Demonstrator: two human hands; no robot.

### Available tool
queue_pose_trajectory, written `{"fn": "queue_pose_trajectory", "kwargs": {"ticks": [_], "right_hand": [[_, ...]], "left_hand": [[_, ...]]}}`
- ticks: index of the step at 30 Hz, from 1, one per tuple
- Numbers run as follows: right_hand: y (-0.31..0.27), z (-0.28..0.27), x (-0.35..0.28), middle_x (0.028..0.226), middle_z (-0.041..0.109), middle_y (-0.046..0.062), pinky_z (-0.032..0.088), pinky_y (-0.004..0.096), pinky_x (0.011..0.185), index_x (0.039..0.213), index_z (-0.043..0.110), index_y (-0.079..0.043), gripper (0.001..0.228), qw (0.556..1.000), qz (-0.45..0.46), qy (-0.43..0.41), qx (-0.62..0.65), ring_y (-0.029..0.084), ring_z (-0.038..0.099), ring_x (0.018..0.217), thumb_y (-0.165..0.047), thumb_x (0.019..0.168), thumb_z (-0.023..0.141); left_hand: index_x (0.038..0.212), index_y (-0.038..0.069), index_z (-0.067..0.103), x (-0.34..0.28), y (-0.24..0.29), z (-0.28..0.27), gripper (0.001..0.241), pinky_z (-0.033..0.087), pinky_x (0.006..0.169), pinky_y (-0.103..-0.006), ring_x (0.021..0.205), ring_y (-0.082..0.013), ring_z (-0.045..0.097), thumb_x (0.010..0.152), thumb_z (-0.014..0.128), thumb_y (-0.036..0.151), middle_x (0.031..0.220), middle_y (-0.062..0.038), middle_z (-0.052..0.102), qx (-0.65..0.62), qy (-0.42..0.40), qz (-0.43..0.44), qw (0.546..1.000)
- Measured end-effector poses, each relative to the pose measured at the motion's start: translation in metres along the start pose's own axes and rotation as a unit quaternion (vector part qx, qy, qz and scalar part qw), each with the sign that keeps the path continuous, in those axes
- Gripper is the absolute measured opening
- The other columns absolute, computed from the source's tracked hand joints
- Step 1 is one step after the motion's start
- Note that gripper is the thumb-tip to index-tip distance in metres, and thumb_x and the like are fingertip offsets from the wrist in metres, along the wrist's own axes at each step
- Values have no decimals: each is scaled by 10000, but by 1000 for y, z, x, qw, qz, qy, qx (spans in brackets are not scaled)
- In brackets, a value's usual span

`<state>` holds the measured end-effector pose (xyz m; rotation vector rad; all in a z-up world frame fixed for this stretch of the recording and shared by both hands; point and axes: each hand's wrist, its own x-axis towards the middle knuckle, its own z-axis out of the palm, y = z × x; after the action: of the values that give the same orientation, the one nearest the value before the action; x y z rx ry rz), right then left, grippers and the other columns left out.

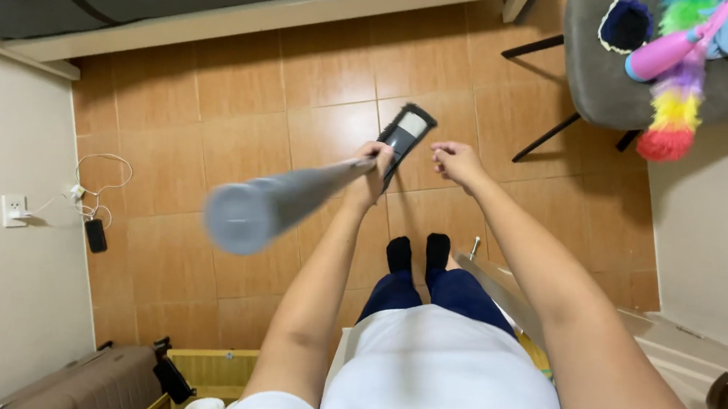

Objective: The person mops the tiled floor of a bedroom using a flat mop and a pink spray bottle. They spray the floor and mop around the bed, a chair, and a small wooden cabinet, moving the mop back and forth to clean the surface.

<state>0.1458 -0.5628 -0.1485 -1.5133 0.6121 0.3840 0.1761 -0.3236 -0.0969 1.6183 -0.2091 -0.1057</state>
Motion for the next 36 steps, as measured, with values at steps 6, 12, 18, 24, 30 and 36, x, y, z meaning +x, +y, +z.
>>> {"fn": "queue_pose_trajectory", "kwargs": {"ticks": [6, 12, 18, 24, 30, 36], "right_hand": [[-2, -4, -22, 924, 705, -9, 516, 274, 586, 1204, 711, -82, 260, 999, 25, 43, 8, 98, 646, 706, -178, 978, 627], [7, -6, -13, 909, 701, 8, 482, 268, 571, 1215, 727, -76, 269, 998, -16, 36, 51, 98, 618, 705, -186, 996, 616], [-31, 13, -47, 967, 735, 7, 523, 292, 587, 1172, 728, -80, 259, 997, 22, 73, -11, 124, 693, 749, -224, 991, 611], [-19, 4, -56, 988, 746, 24, 529, 283, 610, 1185, 714, -97, 257, 997, 16, 76, 3, 117, 680, 755, -229, 989, 614], [22, -29, -51, 930, 701, 52, 520, 294, 616, 1088, 717, -17, 222, 993, -14, 93, 71, 127, 639, 752, -223, 1025, 666], [98, -55, -41, 859, 594, 38, 405, 312, 571, 1186, 699, -130, 342, 980, -71, 97, 156, 156, 524, 692, 1, 914, 538]], "left_hand": [[1201, 46, 650, 35, 38, 21, 200, 487, 807, -249, 894, -86, 555, 1005, 643, 87, 975, -8, 620, -41, -165, 1, 986], [1218, 46, 658, 40, 101, 50, 216, 524, 848, -270, 933, -110, 623, 1008, 622, 82, 1001, -21, 674, 5, -209, 4, 978], [1242, 9, 648, 35, 60, 60, 238, 536, 861, -280, 947, -132, 640, 1021, 638, 94, 1013, -56, 684, -31, -209, -12, 977], [1188, 5, 630, 23, 55, 68, 201, 578, 879, -297, 966, -133, 675, 1008, 623, 93, 1027, -56, 701, -119, -213, -89, 966], [1170, -12, 657, 9, 78, 97, 176, 544, 913, -305, 998, -151, 660, 1014, 628, 65, 1070, -70, 709, -54, -306, -72, 948], [1191, 17, 692, 0, 94, 129, 224, 565, 966, -302, 1067, -158, 697, 984, 641, 89, 1126, -90, 748, -27, -386, -42, 921]]}}
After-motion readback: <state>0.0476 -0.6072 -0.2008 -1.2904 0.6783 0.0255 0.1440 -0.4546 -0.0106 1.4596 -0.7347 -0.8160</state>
